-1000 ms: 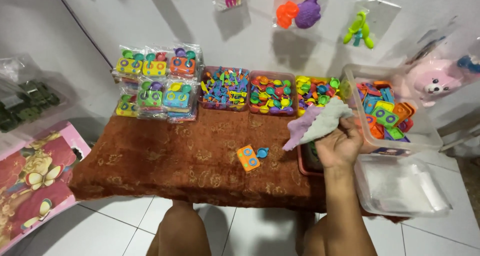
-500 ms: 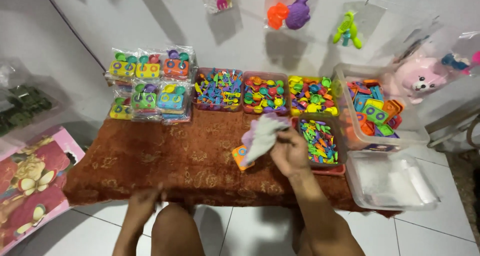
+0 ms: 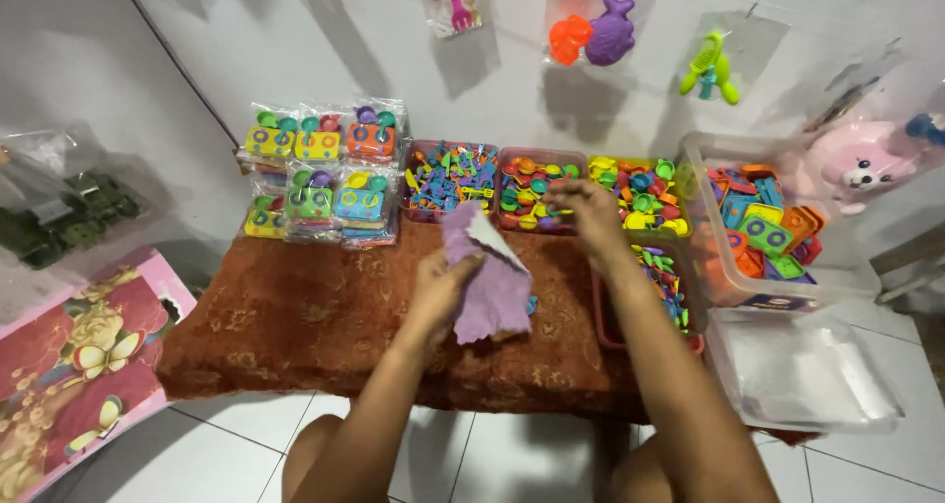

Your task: Cleaning and wiping individual plastic toy letters and shapes before sorting them into containers.

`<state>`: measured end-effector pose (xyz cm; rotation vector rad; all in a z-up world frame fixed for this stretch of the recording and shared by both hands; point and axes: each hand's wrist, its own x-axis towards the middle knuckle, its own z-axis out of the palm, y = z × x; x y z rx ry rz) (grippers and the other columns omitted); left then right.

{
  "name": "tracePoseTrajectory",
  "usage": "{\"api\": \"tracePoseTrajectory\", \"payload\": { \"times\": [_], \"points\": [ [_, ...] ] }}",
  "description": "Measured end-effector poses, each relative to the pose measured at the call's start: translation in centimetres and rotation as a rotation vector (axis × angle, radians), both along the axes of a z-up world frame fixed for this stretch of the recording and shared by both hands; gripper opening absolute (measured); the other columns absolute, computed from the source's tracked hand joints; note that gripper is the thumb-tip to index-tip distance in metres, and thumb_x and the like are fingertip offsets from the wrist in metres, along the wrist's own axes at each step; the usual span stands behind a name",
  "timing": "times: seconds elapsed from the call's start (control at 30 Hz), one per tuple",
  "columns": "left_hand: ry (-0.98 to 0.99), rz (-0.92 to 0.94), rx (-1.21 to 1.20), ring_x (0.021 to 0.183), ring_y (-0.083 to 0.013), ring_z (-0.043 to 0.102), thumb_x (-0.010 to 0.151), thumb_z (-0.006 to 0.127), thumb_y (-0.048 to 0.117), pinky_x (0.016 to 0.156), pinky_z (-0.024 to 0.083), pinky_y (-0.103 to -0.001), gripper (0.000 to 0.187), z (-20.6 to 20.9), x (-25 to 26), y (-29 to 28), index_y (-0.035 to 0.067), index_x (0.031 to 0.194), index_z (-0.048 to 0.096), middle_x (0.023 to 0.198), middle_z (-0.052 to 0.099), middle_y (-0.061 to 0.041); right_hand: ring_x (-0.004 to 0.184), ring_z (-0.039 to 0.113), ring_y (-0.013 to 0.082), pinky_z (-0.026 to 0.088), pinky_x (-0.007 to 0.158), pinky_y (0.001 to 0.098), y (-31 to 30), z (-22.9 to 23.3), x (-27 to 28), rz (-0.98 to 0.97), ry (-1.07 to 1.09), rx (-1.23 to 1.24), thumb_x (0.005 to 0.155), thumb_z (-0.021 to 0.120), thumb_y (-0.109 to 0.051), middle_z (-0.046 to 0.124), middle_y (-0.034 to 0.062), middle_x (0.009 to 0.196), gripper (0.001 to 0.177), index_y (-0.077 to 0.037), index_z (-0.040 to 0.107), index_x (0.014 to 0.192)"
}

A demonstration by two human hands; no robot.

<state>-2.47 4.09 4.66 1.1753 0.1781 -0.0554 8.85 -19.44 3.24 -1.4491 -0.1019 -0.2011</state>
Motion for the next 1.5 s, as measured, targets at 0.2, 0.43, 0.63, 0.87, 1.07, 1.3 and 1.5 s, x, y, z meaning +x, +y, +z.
{"api": "tracePoseTrajectory", "payload": {
  "times": [0.2,0.43,0.63,0.87,1.07,1.3,1.5],
  "points": [
    [0.135,0.161,-0.262,0.066,-0.0259,0.074,0.092,0.066,0.008,0.062,0.059,-0.039,0.009,-3.0,1.7,0.2,0.0,0.096,0.068,0.077,0.072,-0.016,0.1,0.072,0.0353,0.056,0.08,0.0444,-6.9,-10.9,13.6,-0.161,0.038,-0.723,0.088,0.067,-0.006,0.075,0.0198,0.099,0.022,-0.005,0.078,0.107],
    [0.175,0.242,-0.171,0.055,-0.0179,0.065,0.086,0.076,0.01,0.051,0.05,-0.032,0.018,0.3,0.3,-1.0,0.002,0.084,0.059,0.065,0.065,-0.01,0.124,0.061,0.0496,0.041,0.112,0.0551,-5.0,-10.7,16.6,-0.018,-0.09,-1.21,0.084,0.055,-0.003,0.069,0.0324,0.122,0.05,0.005,0.068,0.131],
    [0.231,0.293,-0.265,0.057,-0.0217,0.069,0.09,0.07,0.011,0.054,0.053,-0.035,0.012,-0.8,0.7,-0.9,0.002,0.086,0.064,0.069,0.068,-0.012,0.109,0.071,0.0333,0.029,0.12,0.0544,-6.1,-16.7,19.4,-0.164,-0.169,-1.772,0.079,0.069,-0.026,0.078,0.0107,0.099,0.028,-0.014,0.078,0.103],
    [0.178,0.303,-0.348,0.065,-0.0234,0.07,0.095,0.066,0.015,0.061,0.056,-0.037,0.016,-2.1,1.2,-0.9,-0.001,0.093,0.063,0.079,0.07,-0.016,0.111,0.064,0.0423,0.05,0.097,0.0552,-4.4,-10.5,13.3,-0.274,-0.121,-1.445,0.086,0.076,-0.028,0.071,0.0203,0.105,0.035,-0.007,0.07,0.112],
    [0.144,0.285,-0.294,0.062,-0.0176,0.067,0.095,0.065,0.02,0.058,0.052,-0.033,0.016,-4.5,2.3,-2.1,0.005,0.088,0.065,0.074,0.068,-0.009,0.096,0.067,0.0327,0.052,0.086,0.0451,-2.2,-6.4,8.3,-0.203,-0.072,-0.905,0.08,0.086,-0.016,0.071,0.0143,0.097,0.04,-0.012,0.069,0.116],
    [0.089,0.259,-0.338,0.061,-0.0146,0.064,0.094,0.066,0.028,0.058,0.049,-0.031,0.02,-4.5,2.9,-4.8,0.009,0.088,0.065,0.071,0.064,-0.005,0.091,0.07,0.0198,0.056,0.086,0.0309,6.6,0.4,-6.1,-0.052,-0.371,-0.461,0.083,0.082,-0.002,0.075,0.0103,0.098,0.025,-0.01,0.078,0.106],
    [0.025,0.24,-0.239,0.069,-0.0145,0.069,0.087,0.078,0.021,0.064,0.053,-0.027,0.017,-4.5,2.4,-4.7,0.007,0.094,0.075,0.08,0.073,-0.005,0.116,0.059,0.0312,0.044,0.104,0.0453,7.0,0.0,-10.7,-0.012,-0.697,-0.81,0.082,0.081,-0.022,0.073,0.0079,0.12,0.028,-0.014,0.077,0.108]
  ]
}}
